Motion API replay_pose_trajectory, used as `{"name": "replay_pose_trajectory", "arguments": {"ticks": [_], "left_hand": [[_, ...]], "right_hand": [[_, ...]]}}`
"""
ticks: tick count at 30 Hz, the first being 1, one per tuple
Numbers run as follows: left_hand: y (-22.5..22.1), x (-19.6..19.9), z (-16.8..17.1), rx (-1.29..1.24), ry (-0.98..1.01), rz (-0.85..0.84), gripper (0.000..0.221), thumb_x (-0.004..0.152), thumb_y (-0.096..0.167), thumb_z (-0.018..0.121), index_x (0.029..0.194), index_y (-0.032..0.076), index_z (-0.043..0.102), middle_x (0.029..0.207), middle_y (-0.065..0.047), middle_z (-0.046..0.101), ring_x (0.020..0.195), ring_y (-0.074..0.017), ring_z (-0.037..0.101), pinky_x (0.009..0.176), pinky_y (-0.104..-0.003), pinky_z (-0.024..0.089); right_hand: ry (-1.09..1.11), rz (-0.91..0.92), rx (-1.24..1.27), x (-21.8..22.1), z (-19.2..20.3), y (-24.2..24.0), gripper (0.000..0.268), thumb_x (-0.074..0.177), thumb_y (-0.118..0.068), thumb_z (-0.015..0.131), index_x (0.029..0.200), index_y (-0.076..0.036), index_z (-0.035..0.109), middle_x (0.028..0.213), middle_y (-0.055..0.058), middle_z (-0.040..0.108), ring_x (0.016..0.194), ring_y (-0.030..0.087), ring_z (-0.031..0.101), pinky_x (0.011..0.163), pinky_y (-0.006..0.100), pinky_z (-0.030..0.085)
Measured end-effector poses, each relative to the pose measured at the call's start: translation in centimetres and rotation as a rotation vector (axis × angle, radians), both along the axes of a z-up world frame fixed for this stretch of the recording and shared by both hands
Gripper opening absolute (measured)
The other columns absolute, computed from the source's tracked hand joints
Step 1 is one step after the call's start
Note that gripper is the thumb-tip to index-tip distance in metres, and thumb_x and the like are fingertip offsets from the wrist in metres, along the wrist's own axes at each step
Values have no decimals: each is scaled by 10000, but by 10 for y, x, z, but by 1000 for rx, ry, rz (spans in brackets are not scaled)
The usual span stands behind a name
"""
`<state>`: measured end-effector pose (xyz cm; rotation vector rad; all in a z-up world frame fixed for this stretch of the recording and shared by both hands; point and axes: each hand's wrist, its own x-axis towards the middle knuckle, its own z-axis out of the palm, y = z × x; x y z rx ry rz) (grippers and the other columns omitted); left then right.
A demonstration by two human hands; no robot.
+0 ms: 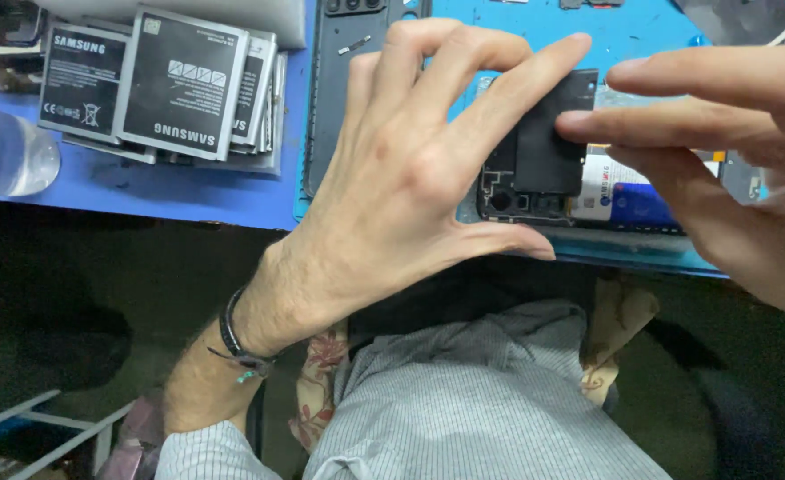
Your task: Repairing a smartphone by unscrewing components, cleaning internal parts with a swab, and reassembling the device.
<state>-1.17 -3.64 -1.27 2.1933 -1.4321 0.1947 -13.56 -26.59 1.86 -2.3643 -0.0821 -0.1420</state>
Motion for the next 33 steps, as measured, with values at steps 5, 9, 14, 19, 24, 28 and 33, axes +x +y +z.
{"name": "replay_pose_trajectory", "arguments": {"ticks": [5,9,14,19,24,28,33], "left_hand": [[-1,0,-10,25,-116,1,1226,809,969,950,1581,132,495,1470,-23,640,1329,-310,546,983,-484,412],[-5,1,-8,46,-125,-37,1144,841,827,1040,1564,125,498,1484,-24,618,1328,-315,541,990,-476,402],[-7,3,3,56,-165,-35,1067,829,630,1103,1545,132,489,1480,-19,607,1319,-305,545,958,-474,406],[-6,9,7,54,-239,-40,1104,780,727,1116,1510,135,538,1399,-9,629,1247,-289,569,954,-469,403],[-4,7,15,-5,-371,-69,890,819,597,1055,1379,26,665,1325,-67,692,1236,-324,627,1076,-541,415],[-2,14,20,-11,-346,-137,832,805,583,1027,1294,26,649,1221,-78,675,1131,-331,610,947,-482,426],[-8,18,15,82,-338,-166,842,807,651,951,1302,52,627,1225,-82,640,1107,-324,586,909,-470,468]], "right_hand": [[-8,21,-19,1,-4,3,435,1068,161,679,1450,76,490,1289,178,764,1259,274,765,1208,388,546],[-7,25,36,0,-5,-1,493,996,161,707,1431,113,480,1296,278,734,1273,346,756,1199,423,596],[-51,-11,78,2,-12,0,433,1006,192,750,1375,153,527,1287,282,697,1296,395,767,1152,425,648],[-26,-17,172,7,-8,7,389,982,219,697,1335,203,535,1306,318,687,1312,400,737,1181,436,616],[-53,29,118,8,-3,7,393,964,162,724,1326,200,575,1291,314,709,1288,372,739,1161,428,608],[-31,12,130,4,-5,1,332,985,141,677,1302,187,592,1254,300,740,1243,348,753,1139,418,606],[48,-34,13,-17,-31,-40,438,1053,-58,577,1466,88,571,1393,232,707,1431,358,646,1244,485,503]]}}
